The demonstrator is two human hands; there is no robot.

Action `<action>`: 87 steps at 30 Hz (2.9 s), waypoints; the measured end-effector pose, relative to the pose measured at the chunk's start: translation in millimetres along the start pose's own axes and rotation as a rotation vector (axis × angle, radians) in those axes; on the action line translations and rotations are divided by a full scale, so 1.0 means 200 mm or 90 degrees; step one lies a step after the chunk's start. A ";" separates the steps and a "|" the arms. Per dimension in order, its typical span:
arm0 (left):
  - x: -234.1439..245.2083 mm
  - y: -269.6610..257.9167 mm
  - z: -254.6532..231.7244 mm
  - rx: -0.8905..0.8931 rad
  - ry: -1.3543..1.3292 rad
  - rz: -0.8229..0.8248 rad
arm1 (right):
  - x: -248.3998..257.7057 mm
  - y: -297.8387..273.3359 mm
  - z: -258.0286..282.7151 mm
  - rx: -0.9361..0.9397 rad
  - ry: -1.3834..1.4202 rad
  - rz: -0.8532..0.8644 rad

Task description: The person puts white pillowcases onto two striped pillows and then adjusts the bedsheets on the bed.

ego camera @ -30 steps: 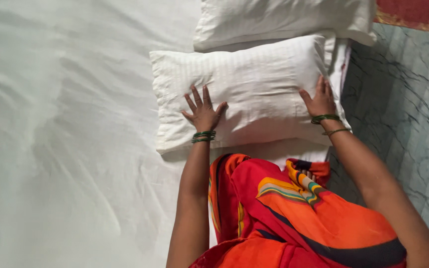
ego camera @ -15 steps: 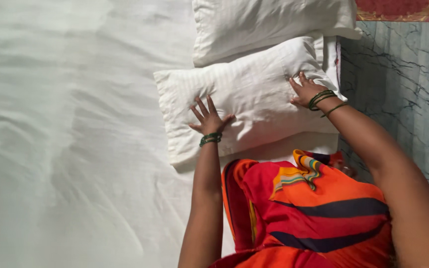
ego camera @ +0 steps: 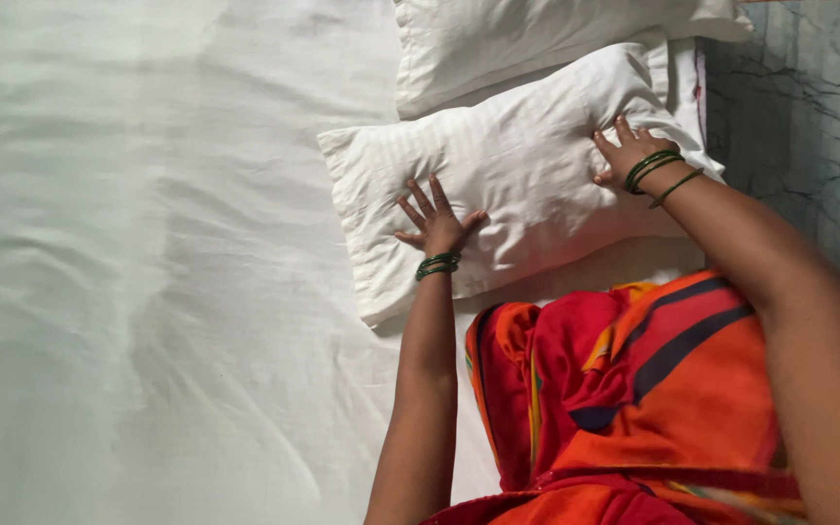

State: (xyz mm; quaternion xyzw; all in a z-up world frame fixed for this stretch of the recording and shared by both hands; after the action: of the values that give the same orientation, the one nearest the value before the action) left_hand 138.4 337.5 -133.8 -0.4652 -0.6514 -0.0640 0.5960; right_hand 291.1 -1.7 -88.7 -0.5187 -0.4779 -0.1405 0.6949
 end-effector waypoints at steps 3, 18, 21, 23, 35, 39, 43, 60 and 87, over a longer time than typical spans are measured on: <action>0.01 -0.02 -0.02 0.004 0.001 0.007 | -0.02 0.02 0.01 -0.023 0.011 -0.031; -0.41 -0.22 -0.82 0.223 -0.302 -0.012 | -0.06 0.01 -0.18 0.217 0.179 -0.272; -0.40 -0.20 -0.91 0.284 -0.257 -0.074 | 0.00 0.01 -0.21 0.218 0.226 -0.333; -0.38 -0.17 -0.89 0.301 -0.227 -0.123 | 0.09 0.02 -0.21 0.265 0.261 -0.398; -0.28 -0.33 -1.08 0.310 -0.078 -0.612 | 0.31 0.32 -0.19 0.444 0.123 -0.286; -0.29 -0.27 -1.07 0.325 -0.054 -0.617 | 0.48 0.59 -0.44 0.385 0.035 -0.372; -0.32 -0.26 -1.06 0.345 -0.029 -0.599 | 0.75 0.94 -0.66 0.363 -0.130 -0.408; -0.29 -0.29 -1.08 0.332 -0.030 -0.584 | 0.67 1.20 -0.64 0.295 -0.231 -0.292; -0.32 -0.27 -1.09 0.467 0.025 -0.438 | 0.66 1.48 -0.61 0.358 -0.300 -0.209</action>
State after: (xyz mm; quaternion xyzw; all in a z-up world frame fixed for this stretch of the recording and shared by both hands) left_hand 248.8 133.6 -101.1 0.0179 -0.7354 -0.0326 0.6766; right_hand 625.1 59.0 -155.1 -0.2430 -0.7206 0.0095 0.6493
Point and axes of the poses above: each hand's wrist, its own y-axis towards the middle knuckle, its own x-axis out of the back of the hand, z = x × y, the point moved 7 cm from there along y, towards the middle knuckle, and after that the axes turned 15 degrees about x, right-handed, at the moved point
